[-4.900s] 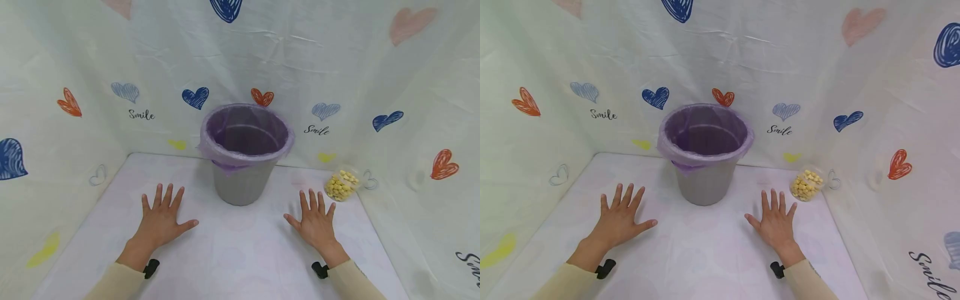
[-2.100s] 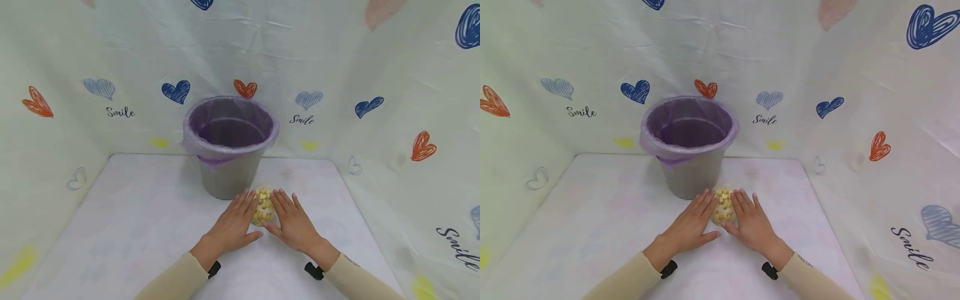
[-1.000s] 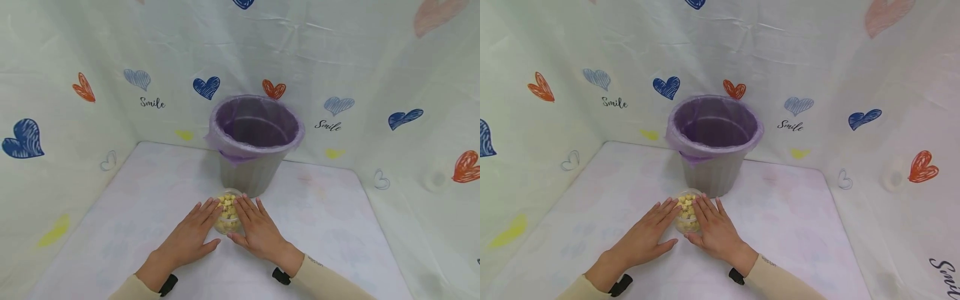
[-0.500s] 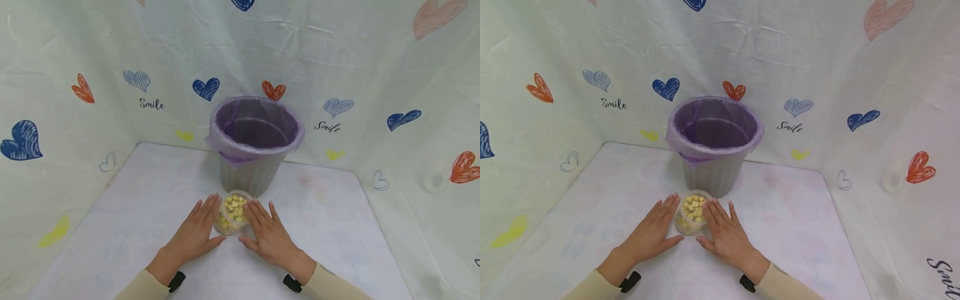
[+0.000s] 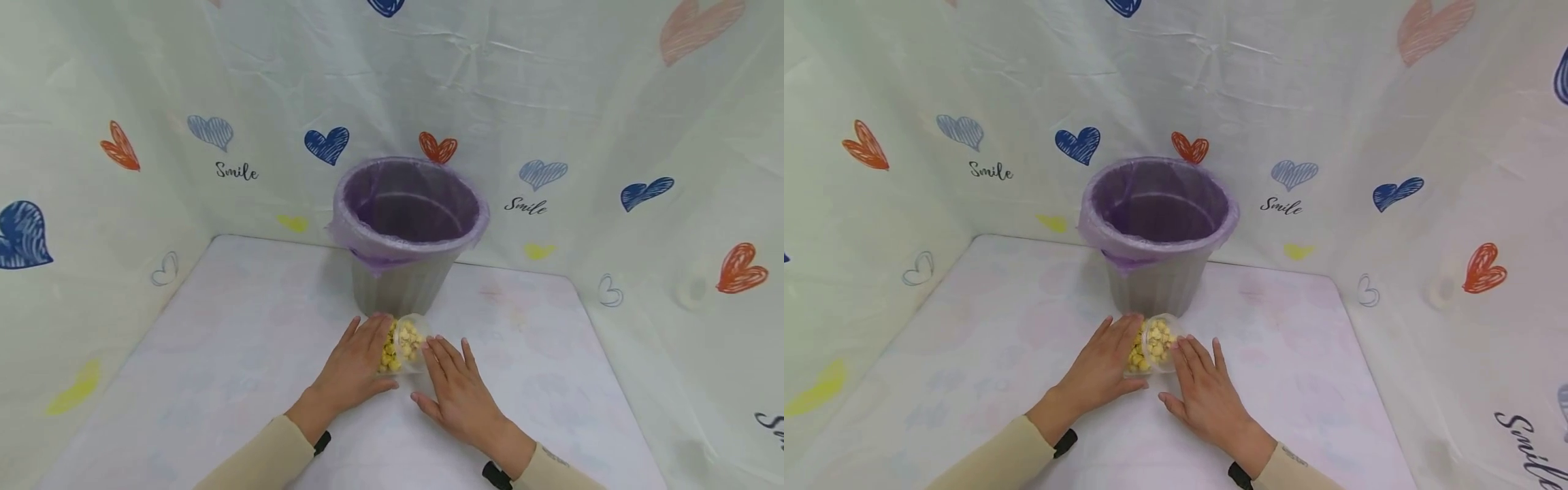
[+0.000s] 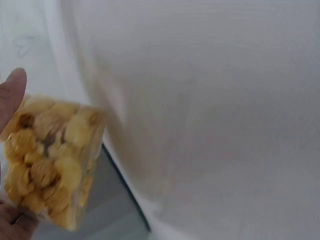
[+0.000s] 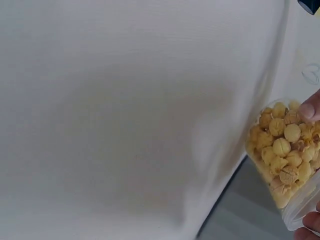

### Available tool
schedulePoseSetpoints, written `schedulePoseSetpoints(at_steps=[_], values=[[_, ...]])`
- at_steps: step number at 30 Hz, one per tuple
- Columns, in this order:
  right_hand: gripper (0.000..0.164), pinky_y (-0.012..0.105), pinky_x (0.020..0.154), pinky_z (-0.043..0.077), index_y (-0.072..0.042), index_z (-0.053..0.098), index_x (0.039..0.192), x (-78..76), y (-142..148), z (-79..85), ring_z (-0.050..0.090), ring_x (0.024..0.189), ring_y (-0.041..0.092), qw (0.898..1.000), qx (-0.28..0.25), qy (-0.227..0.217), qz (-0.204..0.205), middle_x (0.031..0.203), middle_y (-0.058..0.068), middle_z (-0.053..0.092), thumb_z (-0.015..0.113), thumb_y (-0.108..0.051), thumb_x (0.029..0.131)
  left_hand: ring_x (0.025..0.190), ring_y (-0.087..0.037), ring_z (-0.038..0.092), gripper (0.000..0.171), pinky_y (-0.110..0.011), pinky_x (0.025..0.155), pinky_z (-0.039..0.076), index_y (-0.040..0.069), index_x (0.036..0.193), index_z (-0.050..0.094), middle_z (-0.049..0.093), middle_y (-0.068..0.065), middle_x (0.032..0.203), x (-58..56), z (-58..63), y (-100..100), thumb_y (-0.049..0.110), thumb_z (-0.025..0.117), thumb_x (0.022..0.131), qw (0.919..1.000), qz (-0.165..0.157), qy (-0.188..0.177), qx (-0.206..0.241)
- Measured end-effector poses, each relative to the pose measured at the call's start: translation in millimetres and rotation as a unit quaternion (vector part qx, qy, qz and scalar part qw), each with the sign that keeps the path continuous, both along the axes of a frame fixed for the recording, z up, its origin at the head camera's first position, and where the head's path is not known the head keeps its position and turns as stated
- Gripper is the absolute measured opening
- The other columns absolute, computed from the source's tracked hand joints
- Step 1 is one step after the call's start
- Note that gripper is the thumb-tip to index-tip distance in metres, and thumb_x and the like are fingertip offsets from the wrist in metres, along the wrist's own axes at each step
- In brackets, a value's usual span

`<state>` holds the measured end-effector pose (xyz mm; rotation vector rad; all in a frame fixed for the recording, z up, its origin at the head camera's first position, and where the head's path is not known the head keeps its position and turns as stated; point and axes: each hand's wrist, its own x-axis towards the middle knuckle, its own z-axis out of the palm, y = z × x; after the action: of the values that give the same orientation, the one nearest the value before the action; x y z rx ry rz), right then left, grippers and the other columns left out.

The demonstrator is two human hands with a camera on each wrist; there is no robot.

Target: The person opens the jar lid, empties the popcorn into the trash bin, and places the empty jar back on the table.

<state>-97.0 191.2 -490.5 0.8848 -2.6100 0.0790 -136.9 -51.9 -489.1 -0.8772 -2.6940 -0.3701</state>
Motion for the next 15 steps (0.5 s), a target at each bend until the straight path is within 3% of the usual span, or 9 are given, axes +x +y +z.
schedulePoseSetpoints(at_steps=[7, 11, 15], values=[[0.077, 0.065, 0.109, 0.031, -0.001, 0.048, 0.138, -11.4, 5, 6.5, 0.046, 0.130, 0.034, 0.999, -0.015, 0.031, 0.008, 0.137, 0.014, 0.052, 0.056, -0.060, 0.090, 0.135, -0.025, 0.044, 0.108, -0.044, 0.118, 0.031, 0.004, 0.148, 0.031, 0.047, -0.010, 0.144, -7.6, -2.2, 13, 0.053, 0.084, 0.069, 0.9986, -0.003, 0.049, -0.021], [0.094, 0.067, 0.108, 0.031, 0.000, 0.045, 0.140, -26.3, 4, 17.0, 0.046, 0.129, 0.035, 0.999, -0.008, 0.047, 0.001, 0.138, 0.014, 0.051, 0.066, -0.068, 0.078, 0.134, -0.025, 0.044, 0.105, -0.041, 0.118, 0.031, 0.003, 0.146, 0.033, 0.047, -0.011, 0.143, -6.9, 3.3, 12, 0.048, 0.085, 0.068, 0.9971, -0.016, 0.051, -0.055], [0.110, 0.068, 0.109, 0.028, 0.000, 0.040, 0.144, -36.0, -3, 21.9, 0.043, 0.131, 0.034, 0.999, 0.029, 0.034, 0.008, 0.142, 0.015, 0.047, 0.067, -0.076, 0.070, 0.136, -0.025, 0.043, 0.103, -0.042, 0.118, 0.030, 0.003, 0.147, 0.032, 0.046, -0.010, 0.144, -3.7, 11.6, 7, 0.045, 0.085, 0.070, 0.9962, -0.017, 0.031, -0.079]])
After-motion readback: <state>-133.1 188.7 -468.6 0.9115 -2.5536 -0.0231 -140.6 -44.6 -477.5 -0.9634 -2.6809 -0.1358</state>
